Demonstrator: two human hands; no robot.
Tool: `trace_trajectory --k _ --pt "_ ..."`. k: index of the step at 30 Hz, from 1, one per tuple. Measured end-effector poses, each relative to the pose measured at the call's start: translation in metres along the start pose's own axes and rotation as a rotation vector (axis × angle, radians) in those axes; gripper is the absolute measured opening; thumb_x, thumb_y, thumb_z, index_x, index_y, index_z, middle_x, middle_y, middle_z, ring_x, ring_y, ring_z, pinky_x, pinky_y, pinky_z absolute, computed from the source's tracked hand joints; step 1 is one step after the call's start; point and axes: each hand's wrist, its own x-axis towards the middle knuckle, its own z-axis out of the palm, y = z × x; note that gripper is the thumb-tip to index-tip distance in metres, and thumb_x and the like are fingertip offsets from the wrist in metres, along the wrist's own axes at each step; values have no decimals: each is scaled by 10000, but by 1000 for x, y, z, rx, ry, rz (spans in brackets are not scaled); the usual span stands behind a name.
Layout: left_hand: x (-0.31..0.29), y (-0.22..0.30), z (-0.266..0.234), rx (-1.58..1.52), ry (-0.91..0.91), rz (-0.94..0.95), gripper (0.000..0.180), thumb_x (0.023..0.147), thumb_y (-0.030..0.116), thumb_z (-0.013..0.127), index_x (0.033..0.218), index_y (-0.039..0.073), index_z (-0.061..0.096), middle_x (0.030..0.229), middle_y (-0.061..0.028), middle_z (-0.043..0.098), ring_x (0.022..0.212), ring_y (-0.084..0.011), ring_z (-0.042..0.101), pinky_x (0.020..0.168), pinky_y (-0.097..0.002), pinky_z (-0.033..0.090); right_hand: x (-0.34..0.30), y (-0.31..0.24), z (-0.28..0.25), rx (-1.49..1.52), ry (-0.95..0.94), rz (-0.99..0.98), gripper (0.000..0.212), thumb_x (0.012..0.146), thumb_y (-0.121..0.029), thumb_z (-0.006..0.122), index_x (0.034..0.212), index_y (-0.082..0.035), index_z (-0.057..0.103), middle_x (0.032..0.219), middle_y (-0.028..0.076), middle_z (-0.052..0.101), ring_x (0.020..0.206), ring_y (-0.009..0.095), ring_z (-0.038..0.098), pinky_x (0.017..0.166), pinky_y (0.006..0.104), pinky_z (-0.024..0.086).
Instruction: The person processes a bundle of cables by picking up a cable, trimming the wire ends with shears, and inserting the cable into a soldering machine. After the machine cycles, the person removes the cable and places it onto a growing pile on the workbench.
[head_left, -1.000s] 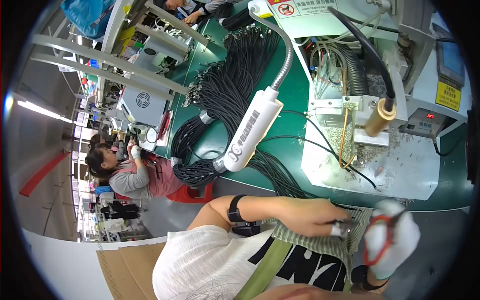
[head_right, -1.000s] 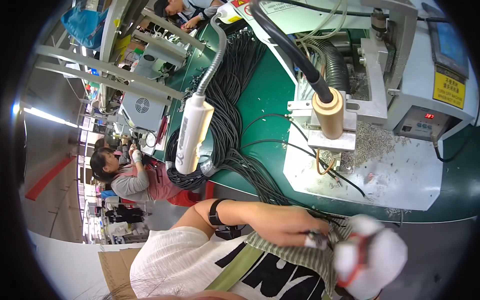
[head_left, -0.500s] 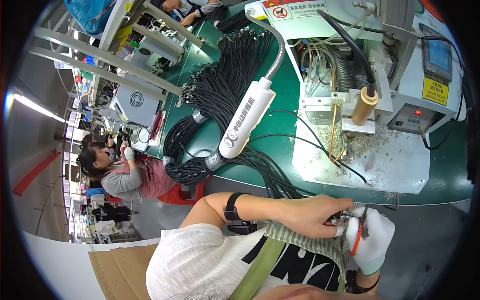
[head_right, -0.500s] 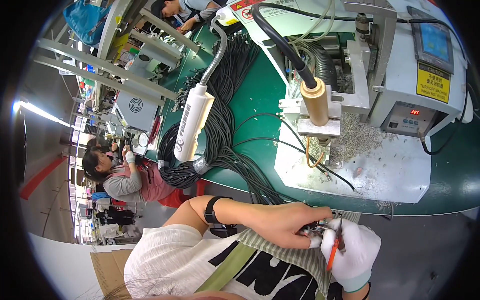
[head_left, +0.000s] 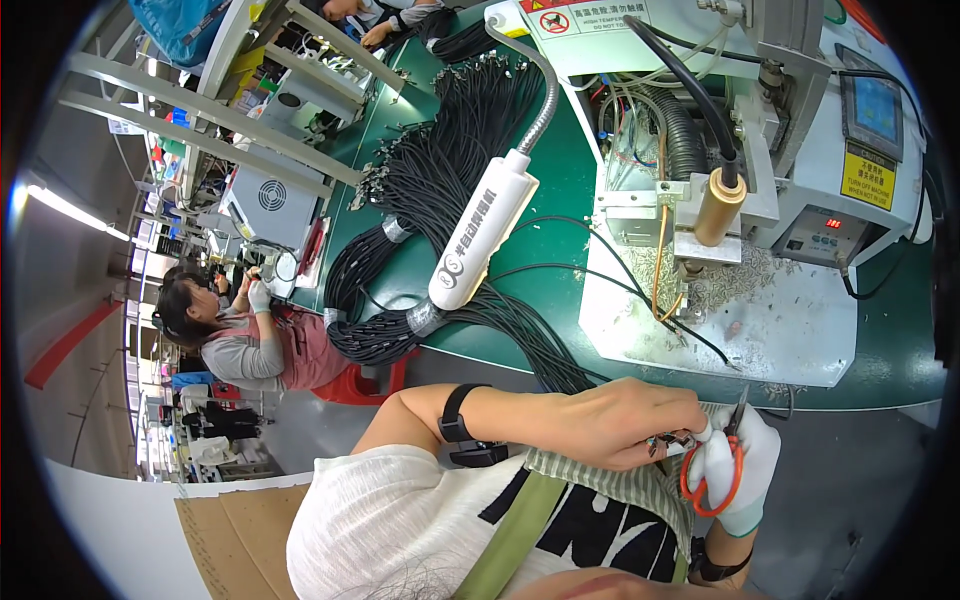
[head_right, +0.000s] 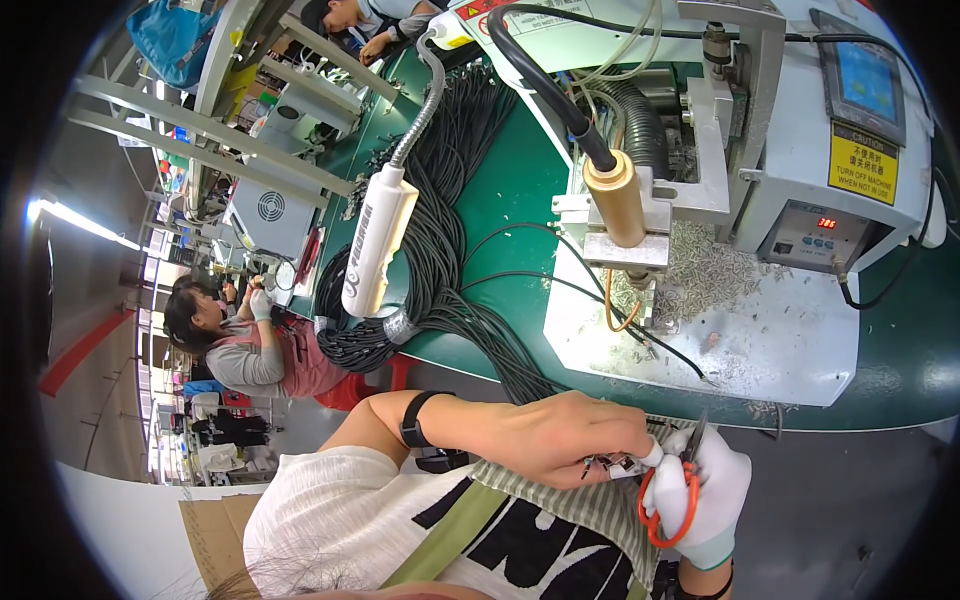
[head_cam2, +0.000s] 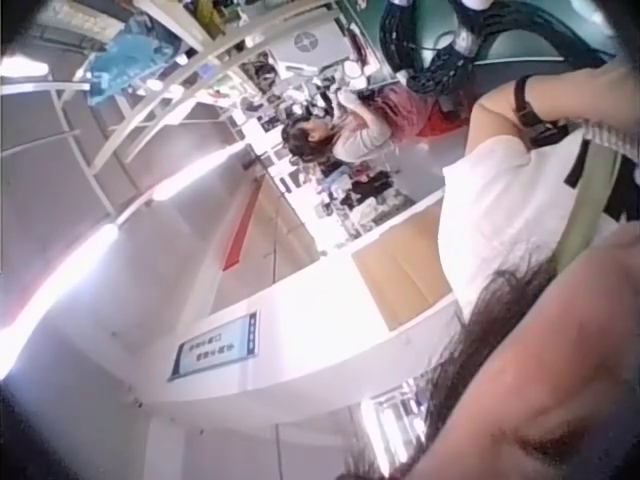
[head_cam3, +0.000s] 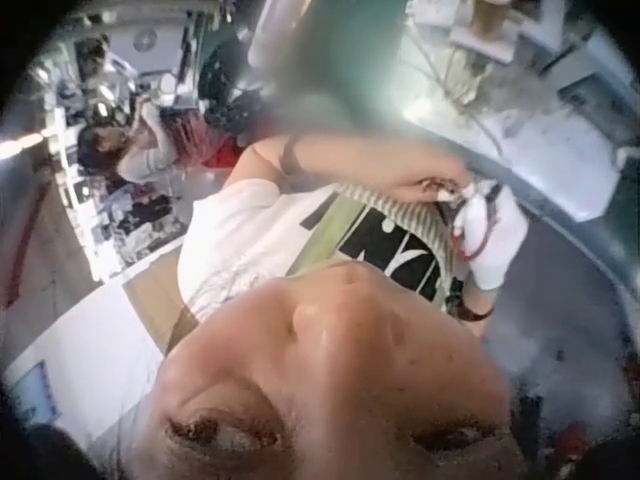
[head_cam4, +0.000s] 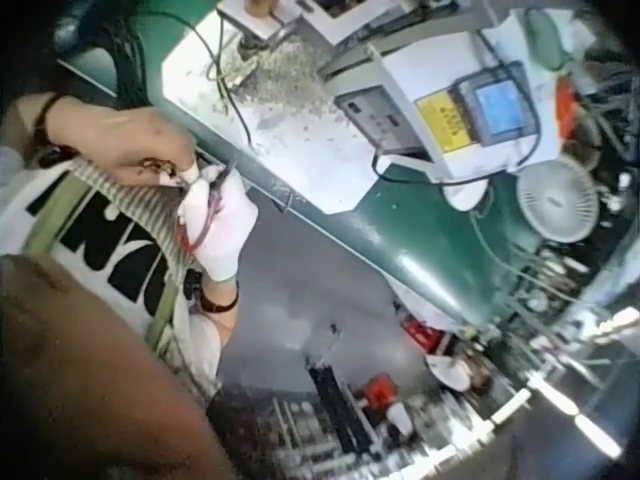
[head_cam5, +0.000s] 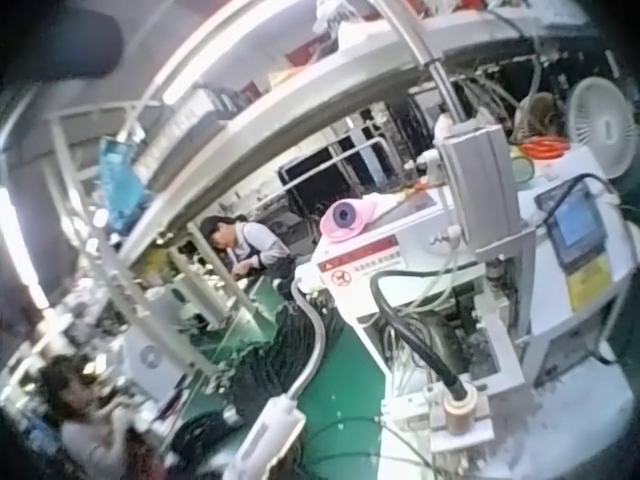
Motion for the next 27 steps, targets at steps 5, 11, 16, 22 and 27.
trace_trajectory --k 5,11,16,22,27 --pt "-4 5 -3 17 27 -84 259 769 2 600 998 22 480 740 -127 569 654 -358 584 570 -387 468 -4 3 -2 -551 148 -552 71 754 -46 573 733 0 523 554 92 548 460 216 567 463 312 442" --pt "-9 -3 -11 47 123 -214 202 793 -57 631 968 -13 540 862 -135 658 713 -194 661 612 -279 520 14 -17 4 -42 -59 6 212 843 -184 611 782 15 568 565 72 559 463 189 557 462 282 436" --pt "22 2 -1 261 165 -33 178 757 -77 619 903 -14 539 804 -131 629 630 -197 641 532 -284 480 19 -32 -37 285 -368 241 221 900 -206 523 808 -11 570 543 26 557 441 88 521 460 263 446" --pt "-1 -5 -15 -167 15 -296 130 840 -32 559 960 -8 513 749 -104 620 548 -133 559 484 -253 427 16 10 -1 209 -181 -69 113 823 -147 605 812 -36 586 526 46 533 431 146 521 453 280 424" --pt "-12 -7 -14 -992 93 -614 75 896 14 504 969 11 492 696 -57 577 526 -87 478 476 -202 362 21 14 12 -538 87 -744 149 711 -103 701 819 -67 604 531 67 492 446 232 514 459 312 416"
